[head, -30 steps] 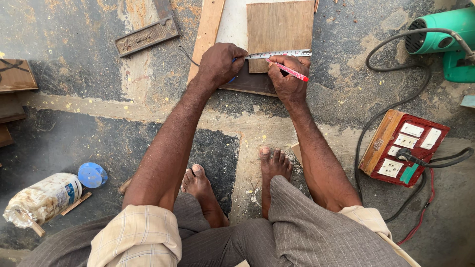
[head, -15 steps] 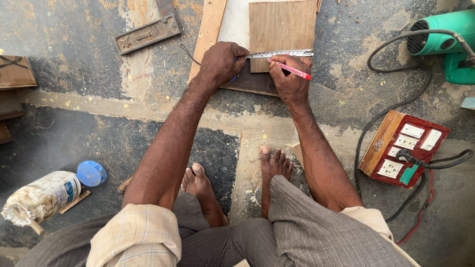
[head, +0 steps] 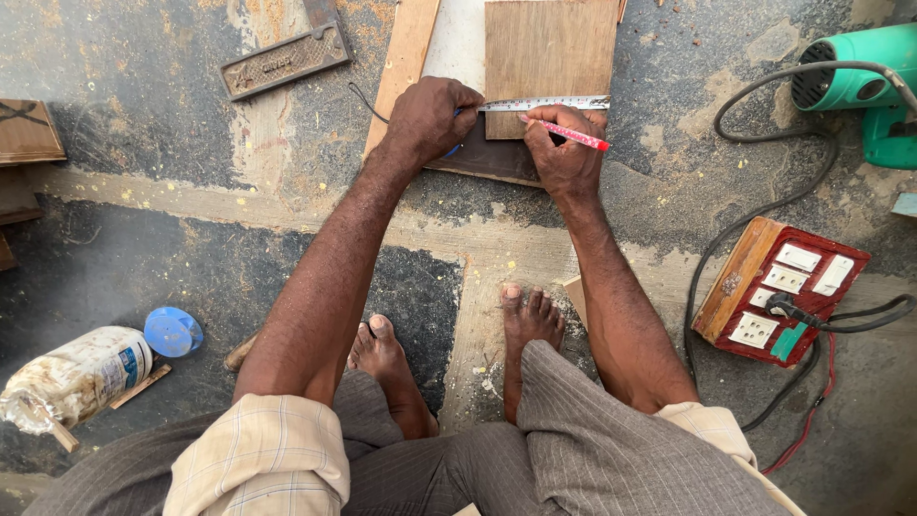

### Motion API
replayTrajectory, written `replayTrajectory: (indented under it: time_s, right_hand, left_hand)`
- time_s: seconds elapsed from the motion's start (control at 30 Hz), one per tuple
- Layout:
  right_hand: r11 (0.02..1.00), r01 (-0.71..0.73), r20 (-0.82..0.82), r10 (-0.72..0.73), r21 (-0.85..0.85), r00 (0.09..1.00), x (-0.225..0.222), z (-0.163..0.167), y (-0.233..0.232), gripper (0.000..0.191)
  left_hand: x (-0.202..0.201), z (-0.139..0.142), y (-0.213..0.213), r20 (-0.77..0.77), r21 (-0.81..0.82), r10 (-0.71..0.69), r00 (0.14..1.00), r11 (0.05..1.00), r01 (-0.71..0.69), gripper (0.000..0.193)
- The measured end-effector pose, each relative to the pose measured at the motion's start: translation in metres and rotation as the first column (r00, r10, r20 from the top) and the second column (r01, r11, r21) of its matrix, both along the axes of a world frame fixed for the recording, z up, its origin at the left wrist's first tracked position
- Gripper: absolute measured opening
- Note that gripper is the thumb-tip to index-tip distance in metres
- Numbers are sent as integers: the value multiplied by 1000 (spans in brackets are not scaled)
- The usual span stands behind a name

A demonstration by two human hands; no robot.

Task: The person sits on the floor of a workshop, measures a small wooden board with a tape measure, marks it with a pencil, and cuts a strip of wood using a power router. They then hammer nails into the boards, apply paste from a container onto a zigzag wooden piece with a brush, and press wooden blocks onto the glued piece.

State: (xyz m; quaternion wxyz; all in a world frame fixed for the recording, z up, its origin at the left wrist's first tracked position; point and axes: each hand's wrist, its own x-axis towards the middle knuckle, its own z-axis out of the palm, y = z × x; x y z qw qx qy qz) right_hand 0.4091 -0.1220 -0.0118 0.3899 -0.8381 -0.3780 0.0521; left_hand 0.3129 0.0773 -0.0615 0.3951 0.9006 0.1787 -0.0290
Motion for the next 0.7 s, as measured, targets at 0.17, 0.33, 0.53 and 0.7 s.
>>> replayTrajectory:
  time_s: [0.17, 0.33, 0.53, 0.7]
  right_hand:
    - [1000, 11, -34, -12, -27, 999, 0, -5, -1, 8]
    - [999, 51, -114, -50, 0, 992, 2, -8, -3, 12]
    - [971, 193, -392, -125, 139, 912, 1, 0, -25, 18]
    - [974, 168, -367, -103, 151, 925, 2, 2, -35, 20]
  left_hand:
    - [1, -2, 0, 10, 7, -13, 1000, 1000, 13, 20]
    - [1, 4, 1, 1, -9, -6, 1000, 1000, 6, 20]
    - [24, 16, 18, -30, -72, -8, 1000, 997, 6, 17]
    - [81, 24, 45, 18, -11, 17, 1000, 1000, -17, 14]
